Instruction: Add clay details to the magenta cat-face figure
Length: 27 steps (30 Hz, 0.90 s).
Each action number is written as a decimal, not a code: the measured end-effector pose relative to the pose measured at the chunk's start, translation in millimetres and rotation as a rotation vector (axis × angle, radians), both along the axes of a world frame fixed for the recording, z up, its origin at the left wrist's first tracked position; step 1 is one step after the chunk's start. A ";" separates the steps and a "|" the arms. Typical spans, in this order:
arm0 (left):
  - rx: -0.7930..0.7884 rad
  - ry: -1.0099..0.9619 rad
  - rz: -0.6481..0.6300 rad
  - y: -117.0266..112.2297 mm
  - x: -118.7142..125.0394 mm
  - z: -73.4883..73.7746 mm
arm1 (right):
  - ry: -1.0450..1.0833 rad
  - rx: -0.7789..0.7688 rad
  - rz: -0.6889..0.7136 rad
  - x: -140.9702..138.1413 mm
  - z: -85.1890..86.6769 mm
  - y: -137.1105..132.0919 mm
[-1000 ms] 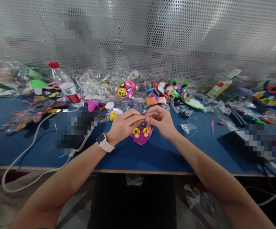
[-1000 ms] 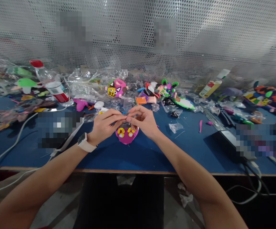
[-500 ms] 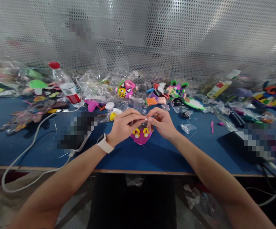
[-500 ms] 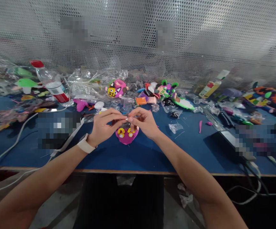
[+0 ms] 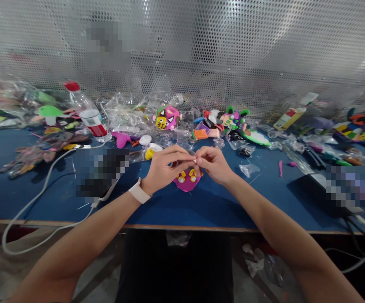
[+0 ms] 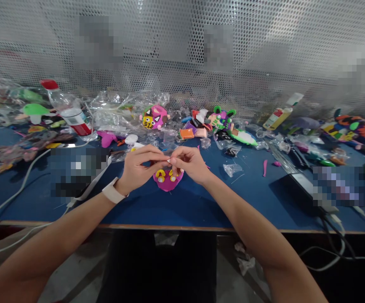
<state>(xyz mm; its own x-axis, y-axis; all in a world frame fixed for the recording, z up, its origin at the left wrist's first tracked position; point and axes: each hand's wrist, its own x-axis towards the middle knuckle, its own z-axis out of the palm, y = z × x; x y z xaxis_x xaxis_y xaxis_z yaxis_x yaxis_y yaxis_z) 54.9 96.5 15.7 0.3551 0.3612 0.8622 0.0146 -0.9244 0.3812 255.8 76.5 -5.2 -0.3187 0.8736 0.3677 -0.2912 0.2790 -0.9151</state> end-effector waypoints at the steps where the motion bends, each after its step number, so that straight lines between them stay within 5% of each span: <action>1: 0.005 -0.003 0.003 0.1 0.0 -0.1 | -0.002 -0.008 0.007 0.0 0.0 -0.2; 27: 0.226 0.122 0.146 8.9 -3.8 -9.7 | -0.089 -0.061 -0.104 0.5 3.9 0.4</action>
